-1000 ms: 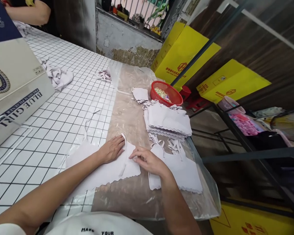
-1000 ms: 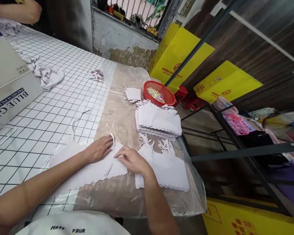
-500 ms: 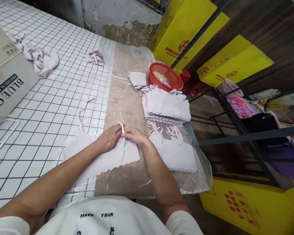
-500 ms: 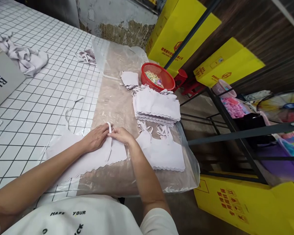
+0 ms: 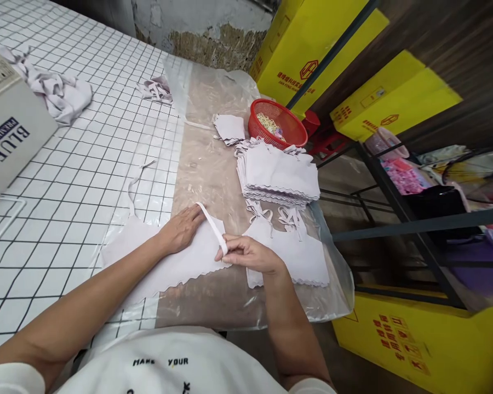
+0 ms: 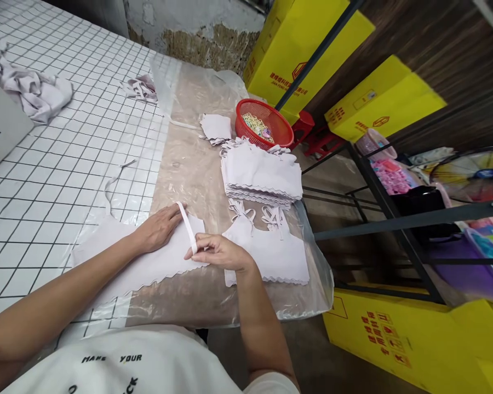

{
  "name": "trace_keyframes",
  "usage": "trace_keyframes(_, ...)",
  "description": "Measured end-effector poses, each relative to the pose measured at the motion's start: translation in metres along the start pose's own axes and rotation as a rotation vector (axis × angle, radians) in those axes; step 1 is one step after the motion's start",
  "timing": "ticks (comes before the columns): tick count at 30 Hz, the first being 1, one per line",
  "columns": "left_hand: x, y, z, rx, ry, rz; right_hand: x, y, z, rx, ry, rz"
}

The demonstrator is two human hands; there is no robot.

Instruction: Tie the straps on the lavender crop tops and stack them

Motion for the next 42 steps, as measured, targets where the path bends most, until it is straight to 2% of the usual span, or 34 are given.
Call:
trace_keyframes(5,0.025,0.005,0.001,0.007,0.007,-0.110,0.014,0.010,0.041,0.121,0.503,0.198)
trace_keyframes(7,0.034,0.006,-0.004,0.072,0.007,-0.089,0.015,0.017,0.059,0.125,0.589,0.227)
trace_keyframes(11,0.038,0.009,-0.019,0.232,0.006,0.001,0.005,0.036,0.083,0.056,0.534,0.255)
trace_keyframes(17,0.018,0.019,-0.024,0.393,0.080,-0.036,-0.014,0.055,0.090,0.006,0.432,0.255)
trace_keyframes(22,0.013,0.020,-0.024,0.396,0.196,-0.113,-0.016,0.055,0.090,0.082,0.362,0.213)
trace_keyframes(25,0.017,0.020,-0.026,0.367,0.218,-0.157,-0.015,0.057,0.090,0.079,0.359,0.178)
trace_keyframes(30,0.022,0.021,-0.026,0.321,0.198,-0.199,-0.013,0.052,0.087,0.113,0.351,0.013)
trace_keyframes(36,0.017,0.022,-0.029,0.356,0.115,-0.067,-0.011,0.039,0.081,0.113,0.315,-0.242)
trace_keyframes(39,0.021,0.021,-0.029,0.367,0.088,-0.102,-0.011,0.038,0.080,0.112,0.333,-0.253)
trace_keyframes(42,0.031,0.017,-0.029,0.360,0.056,-0.234,-0.012,0.039,0.081,0.114,0.344,-0.211)
Point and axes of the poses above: each hand's wrist, its own z-axis towards the middle knuckle, its own x-axis out of the back of the hand, y = z × x, the point moved 1 cm from there along z, towards the middle knuckle, and after that the axes turned 1 degree about -y, right-handed, at the moved point
